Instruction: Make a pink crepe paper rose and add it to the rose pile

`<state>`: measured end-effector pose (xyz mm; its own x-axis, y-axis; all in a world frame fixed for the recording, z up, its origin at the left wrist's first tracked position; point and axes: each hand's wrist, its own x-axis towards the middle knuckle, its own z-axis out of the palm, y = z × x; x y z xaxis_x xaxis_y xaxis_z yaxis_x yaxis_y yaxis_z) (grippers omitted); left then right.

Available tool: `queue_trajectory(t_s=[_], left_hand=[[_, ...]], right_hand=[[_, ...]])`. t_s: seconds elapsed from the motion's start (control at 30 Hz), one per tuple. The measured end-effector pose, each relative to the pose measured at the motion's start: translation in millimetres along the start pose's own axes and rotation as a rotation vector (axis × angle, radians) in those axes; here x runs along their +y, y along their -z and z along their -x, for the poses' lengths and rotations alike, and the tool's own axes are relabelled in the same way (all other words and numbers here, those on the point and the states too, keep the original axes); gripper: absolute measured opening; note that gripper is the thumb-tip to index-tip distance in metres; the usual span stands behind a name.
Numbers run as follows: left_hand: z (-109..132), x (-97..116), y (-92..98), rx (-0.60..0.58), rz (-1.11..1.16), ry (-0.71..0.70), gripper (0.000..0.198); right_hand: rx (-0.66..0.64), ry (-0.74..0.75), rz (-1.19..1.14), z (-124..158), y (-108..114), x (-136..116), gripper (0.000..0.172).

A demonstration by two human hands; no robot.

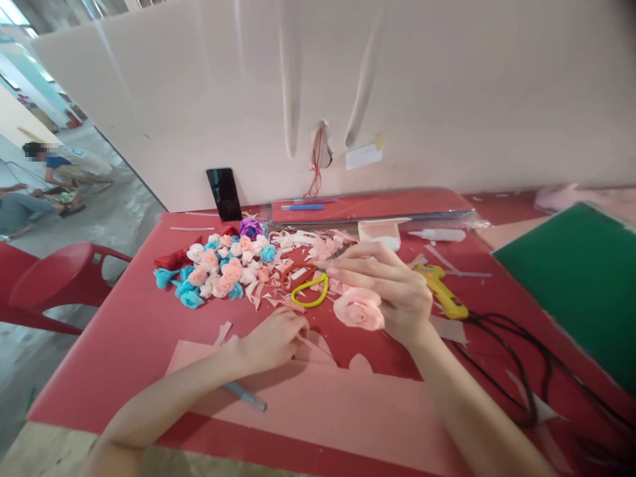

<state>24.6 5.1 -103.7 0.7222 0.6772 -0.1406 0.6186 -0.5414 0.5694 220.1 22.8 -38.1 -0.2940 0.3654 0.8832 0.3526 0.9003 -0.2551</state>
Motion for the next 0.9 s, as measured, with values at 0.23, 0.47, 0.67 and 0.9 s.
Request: queue_trajectory(t_s=[0.23, 0.47, 0.67, 0.9], left_hand=[[4.4, 10.9, 15.2, -0.014, 0.065, -0.001, 0.026], [32.8, 31.3, 49.5, 0.121, 0.199, 0.086, 0.029], [36.4, 24.7, 71.4, 0.576, 0.319, -0.097, 0.026], [6.7, 53.0, 83.3, 0.510, 0.658, -0.184, 0.021]], right_hand=[[-0.012, -0.164, -0.063, -0.4, -0.5, -11.1, 0.026], [-0.019, -0.374, -0.168, -6.4, 2.5, -32.1, 0.027], [0.025, -0.731, -0.671, 1.7, 0.8, -39.0, 0.017], [-0.128, -0.773, -1.030, 5.0, -4.2, -37.4, 0.019]])
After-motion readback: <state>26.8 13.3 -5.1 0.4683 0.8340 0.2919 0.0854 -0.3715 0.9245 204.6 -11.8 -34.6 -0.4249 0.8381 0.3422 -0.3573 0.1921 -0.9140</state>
